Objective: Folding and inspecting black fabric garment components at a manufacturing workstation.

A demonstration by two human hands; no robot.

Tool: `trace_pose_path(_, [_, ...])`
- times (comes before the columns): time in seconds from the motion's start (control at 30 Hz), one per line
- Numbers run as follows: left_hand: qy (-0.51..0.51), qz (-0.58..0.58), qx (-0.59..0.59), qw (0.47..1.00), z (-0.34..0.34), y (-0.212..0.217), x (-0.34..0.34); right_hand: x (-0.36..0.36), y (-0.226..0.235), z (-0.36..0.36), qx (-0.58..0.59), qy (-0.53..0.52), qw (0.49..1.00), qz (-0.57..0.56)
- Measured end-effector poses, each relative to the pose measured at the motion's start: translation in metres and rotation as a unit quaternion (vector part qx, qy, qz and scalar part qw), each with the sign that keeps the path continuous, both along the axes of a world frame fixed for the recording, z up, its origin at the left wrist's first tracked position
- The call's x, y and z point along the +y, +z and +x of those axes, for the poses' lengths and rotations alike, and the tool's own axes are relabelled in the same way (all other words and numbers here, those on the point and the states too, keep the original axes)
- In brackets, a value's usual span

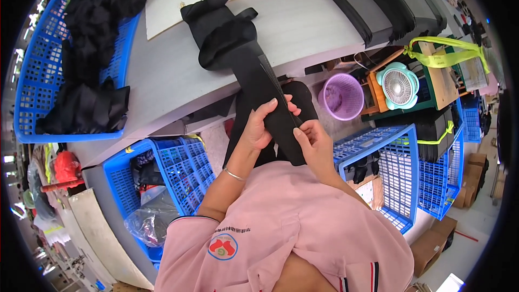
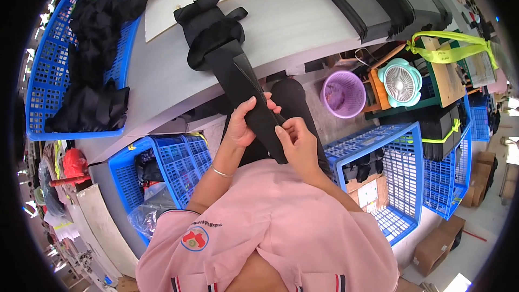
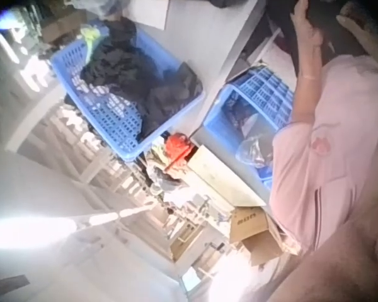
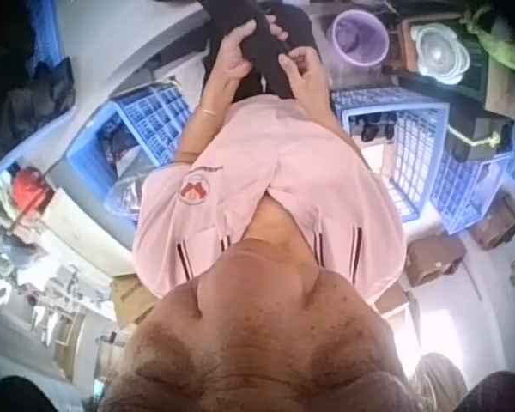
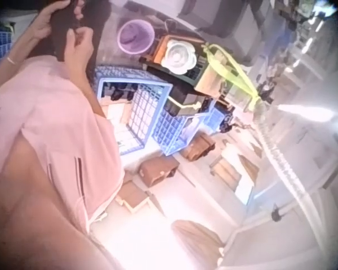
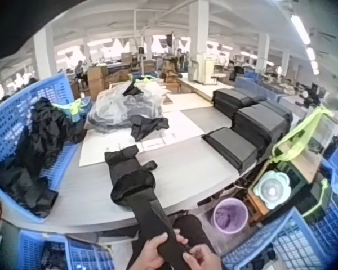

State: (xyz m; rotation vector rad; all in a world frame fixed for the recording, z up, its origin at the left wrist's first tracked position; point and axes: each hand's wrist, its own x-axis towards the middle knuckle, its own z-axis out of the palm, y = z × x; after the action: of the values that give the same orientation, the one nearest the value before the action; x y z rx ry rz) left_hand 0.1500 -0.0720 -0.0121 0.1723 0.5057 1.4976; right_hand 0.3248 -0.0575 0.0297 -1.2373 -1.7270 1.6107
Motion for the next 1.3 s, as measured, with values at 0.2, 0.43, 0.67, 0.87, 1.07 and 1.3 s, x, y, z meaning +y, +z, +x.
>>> trace_pose_path(0.2, [0.022, -0.018, 0.12, 0.992, -0.01, 0.025, -0.001, 0.014, -0.008, -0.022, 0.045, 0.052, 0.993, 0.095])
trace_pose_path(0.43, [0.377, -0.155, 0.737, 0.54, -0.07, 0.024, 0.011, 0.052, -0.006, -0.04, 0.096, 0.096, 0.99, 0.033])
trace_pose_path(0.67, [0.134, -0.18, 0.869, 0.441, -0.172, 0.002, 0.051, 0.081, -0.018, -0.066, 0.004, 0.137, 0.976, 0.171])
trace_pose_path(0.87, [0.24, 0.02, 0.867, 0.437, -0.138, 0.043, 0.068, 0.078, 0.025, -0.075, -0.143, 0.123, 0.962, 0.198])
trace_pose_path(1.07, [0.191, 0.217, 0.827, 0.482, -0.072, 0.061, 0.052, 0.086, 0.007, -0.096, -0.187, 0.059, 0.894, 0.403])
trace_pose_path(1.3, [0.137, 0.232, 0.769, 0.579, -0.012, 0.081, 0.009, 0.124, -0.082, -0.069, 0.141, 0.044, 0.971, 0.188])
